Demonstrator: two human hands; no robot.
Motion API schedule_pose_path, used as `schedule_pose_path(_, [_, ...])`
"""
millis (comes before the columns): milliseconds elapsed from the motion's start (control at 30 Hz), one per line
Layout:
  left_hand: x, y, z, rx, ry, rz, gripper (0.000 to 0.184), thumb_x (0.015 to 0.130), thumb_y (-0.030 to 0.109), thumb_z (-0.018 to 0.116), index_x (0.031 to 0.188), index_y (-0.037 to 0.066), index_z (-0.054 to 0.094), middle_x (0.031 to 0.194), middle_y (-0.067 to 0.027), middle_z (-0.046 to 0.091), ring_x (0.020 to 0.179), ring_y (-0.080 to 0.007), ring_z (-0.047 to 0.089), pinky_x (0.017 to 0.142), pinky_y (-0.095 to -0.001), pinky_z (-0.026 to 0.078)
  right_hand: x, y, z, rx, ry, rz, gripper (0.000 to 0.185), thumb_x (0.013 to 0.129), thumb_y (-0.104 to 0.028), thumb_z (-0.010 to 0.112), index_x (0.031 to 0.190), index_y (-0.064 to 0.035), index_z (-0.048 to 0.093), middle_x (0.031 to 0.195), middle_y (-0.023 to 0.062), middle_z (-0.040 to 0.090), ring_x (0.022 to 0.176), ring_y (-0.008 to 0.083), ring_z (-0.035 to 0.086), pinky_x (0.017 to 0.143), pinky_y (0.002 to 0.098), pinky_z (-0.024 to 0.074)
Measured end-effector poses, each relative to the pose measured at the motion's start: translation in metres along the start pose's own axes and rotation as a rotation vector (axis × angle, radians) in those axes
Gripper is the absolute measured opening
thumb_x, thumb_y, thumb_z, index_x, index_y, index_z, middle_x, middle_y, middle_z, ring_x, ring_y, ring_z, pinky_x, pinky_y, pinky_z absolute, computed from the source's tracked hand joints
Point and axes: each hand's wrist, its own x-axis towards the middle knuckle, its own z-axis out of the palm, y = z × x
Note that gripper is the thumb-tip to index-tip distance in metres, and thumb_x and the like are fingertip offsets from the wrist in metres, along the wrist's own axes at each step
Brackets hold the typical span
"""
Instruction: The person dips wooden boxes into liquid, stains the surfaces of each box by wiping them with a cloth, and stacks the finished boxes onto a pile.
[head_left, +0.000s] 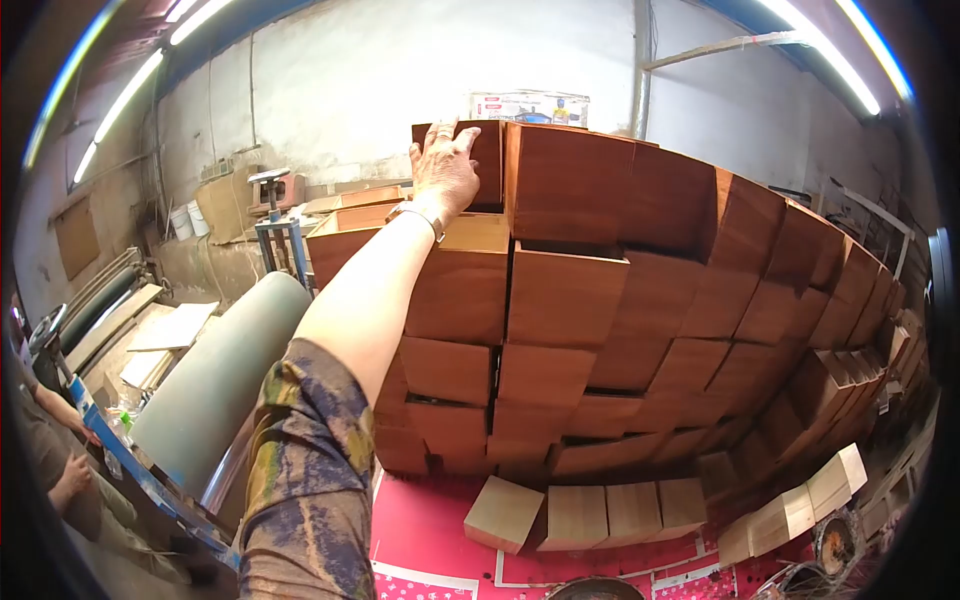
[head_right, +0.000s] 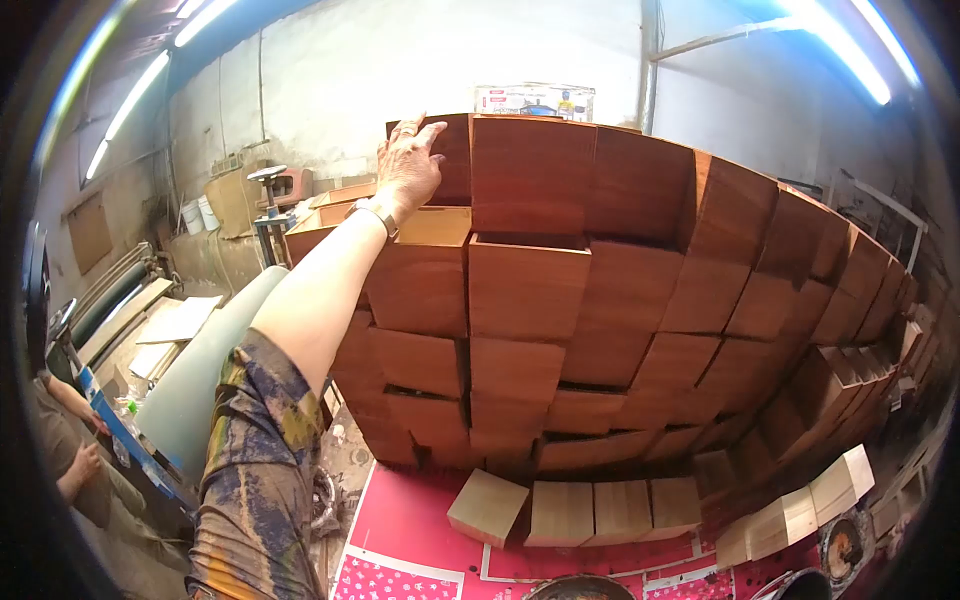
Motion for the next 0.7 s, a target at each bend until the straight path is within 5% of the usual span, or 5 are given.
schedule_pose_path(233, [-0.106, 0.016, -0.069, -0.435, 0.257, 0.424, 0.032, 0.071, -0.003, 0.062, 0.100, 0.010, 0.063, 0.112, -0.0138, 0.059, 0.115, -0.0308, 0.051, 0.103, -0.0440, 0.033, -0.029, 0.016, -0.009, -0.017, -0.032, -0.016, 0.047, 0.088, -0.021, 0.062, 0.129, -0.0073, 0.046, 0.110, 0.0100, 0.058, 0.096, 0.0203, 0.057, 0.070, 0.0364, 0.0522])
schedule_pose_path(367, [-0.272, 0.027, -0.111, -0.494, -0.228, 0.695, 0.038, 0.065, 0.002, 0.062, 0.101, 0.013, 0.062, 0.121, -0.0089, 0.055, 0.118, -0.0311, 0.049, 0.107, -0.0541, 0.028, -0.049, 0.032, -0.026, -0.037, -0.081, -0.019, 0.046, 0.088, -0.020, 0.062, 0.129, -0.0071, 0.046, 0.110, 0.0098, 0.059, 0.096, 0.0200, 0.057, 0.070, 0.0362, 0.0526])
schedule_pose_path(467, [-0.423, 0.018, -0.115, -0.582, -0.711, 0.849, 0.032, 0.070, 0.006, 0.062, 0.102, 0.008, 0.060, 0.121, -0.0109, 0.055, 0.116, -0.0289, 0.051, 0.107, -0.0490, 0.031, -0.039, 0.069, -0.066, -0.104, -0.158, -0.225, 0.044, 0.085, -0.012, 0.060, 0.126, -0.0041, 0.048, 0.109, 0.0085, 0.058, 0.097, 0.0191, 0.057, 0.079, 0.0334, 0.0489])
schedule_pose_path(633, [-0.627, 0.027, -0.148, -0.776, -1.248, 0.301, 0.017, 0.073, -0.001, 0.062, 0.090, 0.000, 0.064, 0.085, -0.0150, 0.063, 0.085, -0.0296, 0.060, 0.080, -0.0397, 0.048, -0.072, 0.074, -0.098, -0.157, -0.142, -0.331, 0.034, 0.087, -0.004, 0.057, 0.120, 0.0018, 0.049, 0.110, 0.0087, 0.057, 0.097, 0.0143, 0.054, 0.085, 0.0279, 0.0454])
schedule_pose_path(700, [-0.666, 0.046, -0.166, -0.846, -0.968, -0.003, 0.012, 0.073, 0.001, 0.060, 0.084, 0.000, 0.064, 0.091, -0.0150, 0.063, 0.088, -0.0324, 0.058, 0.081, -0.0420, 0.046, -0.084, 0.073, -0.109, -0.149, -0.139, -0.262, 0.033, 0.088, -0.006, 0.059, 0.119, 0.0005, 0.049, 0.107, 0.0076, 0.058, 0.096, 0.0143, 0.054, 0.084, 0.0283, 0.0456])
